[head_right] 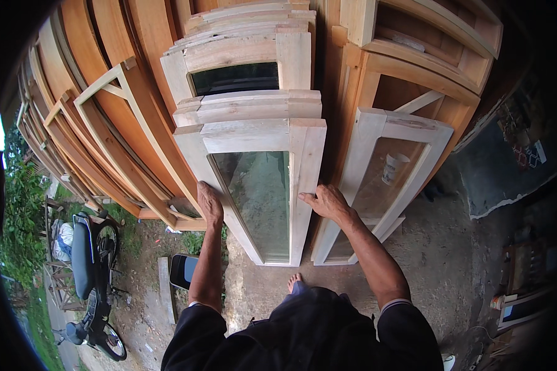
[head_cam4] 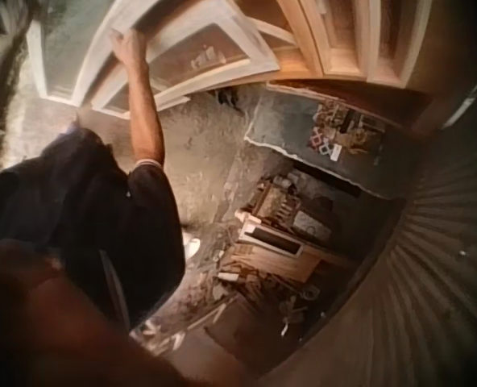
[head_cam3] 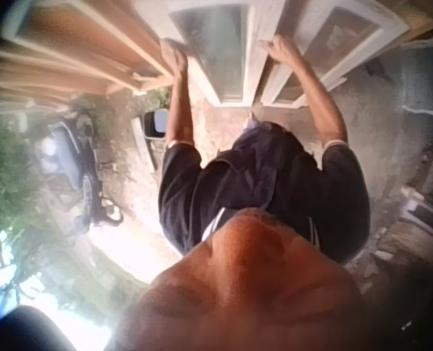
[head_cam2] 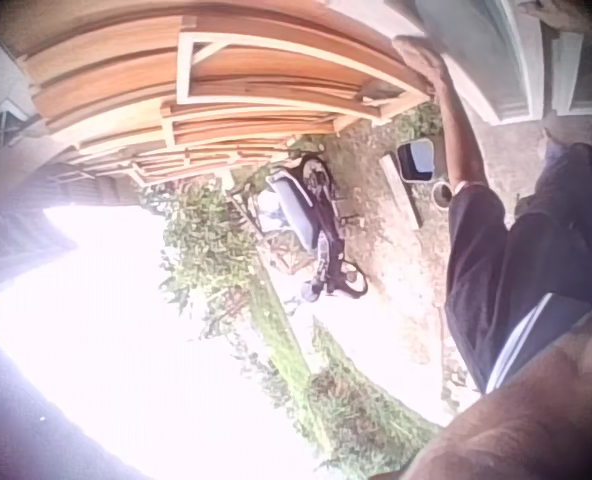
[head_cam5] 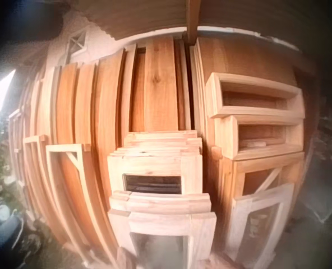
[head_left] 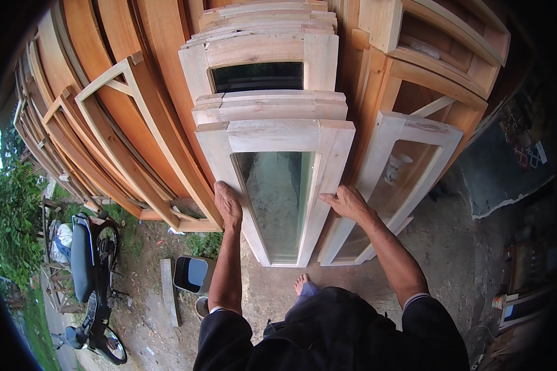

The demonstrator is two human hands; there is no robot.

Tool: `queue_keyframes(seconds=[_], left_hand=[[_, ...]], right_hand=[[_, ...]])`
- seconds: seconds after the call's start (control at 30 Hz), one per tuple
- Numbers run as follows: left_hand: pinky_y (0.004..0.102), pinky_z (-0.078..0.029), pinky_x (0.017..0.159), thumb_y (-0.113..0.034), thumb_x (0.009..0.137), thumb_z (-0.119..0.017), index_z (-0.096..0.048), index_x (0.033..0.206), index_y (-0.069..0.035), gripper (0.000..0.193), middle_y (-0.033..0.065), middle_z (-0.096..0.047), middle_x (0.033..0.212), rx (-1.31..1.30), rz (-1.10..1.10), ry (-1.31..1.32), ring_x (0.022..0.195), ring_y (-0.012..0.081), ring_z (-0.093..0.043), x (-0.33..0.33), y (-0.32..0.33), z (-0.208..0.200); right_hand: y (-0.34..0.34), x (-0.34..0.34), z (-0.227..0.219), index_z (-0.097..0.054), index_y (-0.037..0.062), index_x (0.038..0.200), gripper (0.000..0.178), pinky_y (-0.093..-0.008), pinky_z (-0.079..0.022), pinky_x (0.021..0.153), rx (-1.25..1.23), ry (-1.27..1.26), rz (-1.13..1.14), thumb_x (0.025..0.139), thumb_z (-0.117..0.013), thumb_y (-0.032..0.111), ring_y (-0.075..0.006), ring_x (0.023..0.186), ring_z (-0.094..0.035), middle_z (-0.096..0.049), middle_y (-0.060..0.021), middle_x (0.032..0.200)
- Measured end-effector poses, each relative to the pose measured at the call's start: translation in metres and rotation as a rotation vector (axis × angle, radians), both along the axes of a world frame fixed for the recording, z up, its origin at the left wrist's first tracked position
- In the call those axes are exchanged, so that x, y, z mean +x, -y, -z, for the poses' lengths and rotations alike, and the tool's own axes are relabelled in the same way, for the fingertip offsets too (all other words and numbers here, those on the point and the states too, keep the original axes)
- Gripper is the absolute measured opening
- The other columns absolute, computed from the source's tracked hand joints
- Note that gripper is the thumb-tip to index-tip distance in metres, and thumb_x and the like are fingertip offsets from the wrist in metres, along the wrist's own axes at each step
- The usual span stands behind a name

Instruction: The person assembles a wooden window frame by positioning a glass pane, aligning the frame on a workbench, and securing it with a hammer and nails. The person repeatedly adjusts the frame and hammers nails into the wood to fasten the components together.

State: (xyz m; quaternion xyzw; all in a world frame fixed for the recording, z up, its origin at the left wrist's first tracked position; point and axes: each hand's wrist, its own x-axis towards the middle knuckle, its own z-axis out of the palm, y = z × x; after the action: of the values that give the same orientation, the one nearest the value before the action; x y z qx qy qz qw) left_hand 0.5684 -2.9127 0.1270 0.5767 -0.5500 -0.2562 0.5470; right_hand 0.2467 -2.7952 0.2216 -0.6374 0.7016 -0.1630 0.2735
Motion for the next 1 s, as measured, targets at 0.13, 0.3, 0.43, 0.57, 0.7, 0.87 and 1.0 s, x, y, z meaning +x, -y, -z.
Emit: queue_keyframes(seconds=[0.13, 0.3, 0.43, 0.57, 0.7, 0.87, 1.0], left_hand=[[0.0434, -0.034, 0.109, -0.041, 0.109, -0.033, -0.045, 0.143, 0.003, 0.057, 0.0252, -0.048, 0.133, -0.043, -0.051, 0.029, 0.125, 0.0380, -0.046, -0.011, 0.005, 0.007], [0.0443, -0.026, 0.119, -0.041, 0.109, -0.035, -0.037, 0.149, 0.007, 0.063, 0.0261, -0.036, 0.152, -0.154, -0.048, 0.172, 0.142, 0.0380, -0.035, -0.016, 0.011, 0.012], [0.0447, -0.024, 0.120, -0.043, 0.108, -0.035, -0.037, 0.149, 0.007, 0.065, 0.0264, -0.034, 0.155, -0.146, -0.025, 0.154, 0.144, 0.0391, -0.033, -0.016, 0.010, 0.008], [0.0488, -0.025, 0.117, -0.047, 0.108, -0.036, -0.038, 0.151, 0.001, 0.065, 0.0254, -0.035, 0.155, -0.167, -0.235, 0.259, 0.143, 0.0383, -0.034, -0.025, -0.011, -0.003], [0.0432, -0.039, 0.102, -0.037, 0.107, -0.046, -0.043, 0.146, 0.001, 0.054, 0.0200, -0.042, 0.143, -0.320, -0.150, 0.080, 0.119, 0.0286, -0.048, -0.055, -0.056, -0.022], [0.0378, -0.042, 0.098, -0.026, 0.106, -0.049, -0.048, 0.141, 0.000, 0.043, 0.0160, -0.055, 0.130, -0.320, 0.194, -0.045, 0.112, 0.0245, -0.052, -0.125, -0.122, -0.042], [0.0363, -0.046, 0.094, -0.023, 0.105, -0.052, -0.051, 0.138, 0.001, 0.041, 0.0154, -0.058, 0.126, -0.167, 0.464, -0.010, 0.108, 0.0238, -0.057, -0.183, -0.145, -0.047]], right_hand=[[0.016, -0.008, 0.000, -0.070, -0.0100, 0.085, 0.065, -0.0496, -0.055, 0.070, 0.040, -0.117, 0.001, 0.094, -0.061, 0.054, -0.0443, 0.073, -0.070, -0.065, -0.0317, 0.071], [0.030, -0.018, 0.019, -0.069, -0.0106, 0.076, 0.073, -0.0509, -0.055, 0.070, -0.036, -0.154, 0.002, 0.094, -0.059, 0.059, -0.0447, 0.074, -0.071, -0.066, -0.0321, 0.072], [0.032, -0.022, 0.028, -0.071, -0.0061, 0.076, 0.072, -0.0521, -0.056, 0.071, -0.036, -0.159, -0.009, 0.093, -0.058, 0.062, -0.0443, 0.079, -0.072, -0.070, -0.0281, 0.075], [0.013, -0.027, 0.032, -0.070, -0.0038, 0.093, 0.066, -0.0501, -0.056, 0.074, -0.046, -0.161, 0.007, 0.093, -0.059, 0.061, -0.0417, 0.085, -0.071, -0.071, -0.0262, 0.085], [-0.032, -0.059, 0.040, -0.069, 0.0008, 0.109, 0.056, -0.0446, -0.055, 0.079, -0.089, 0.108, 0.054, 0.095, -0.060, 0.055, -0.0367, 0.091, -0.072, -0.073, -0.0203, 0.093], [-0.089, -0.159, 0.043, -0.070, 0.0015, 0.113, 0.040, -0.0329, -0.056, 0.078, -0.185, 0.180, 0.319, 0.101, -0.058, 0.038, -0.0228, 0.085, -0.072, -0.074, -0.0139, 0.091], [-0.113, -0.241, 0.039, -0.067, 0.0007, 0.107, 0.038, -0.0313, -0.055, 0.069, -0.483, 0.454, 0.715, 0.104, -0.054, 0.036, -0.0161, 0.072, -0.069, -0.071, -0.0088, 0.082]])
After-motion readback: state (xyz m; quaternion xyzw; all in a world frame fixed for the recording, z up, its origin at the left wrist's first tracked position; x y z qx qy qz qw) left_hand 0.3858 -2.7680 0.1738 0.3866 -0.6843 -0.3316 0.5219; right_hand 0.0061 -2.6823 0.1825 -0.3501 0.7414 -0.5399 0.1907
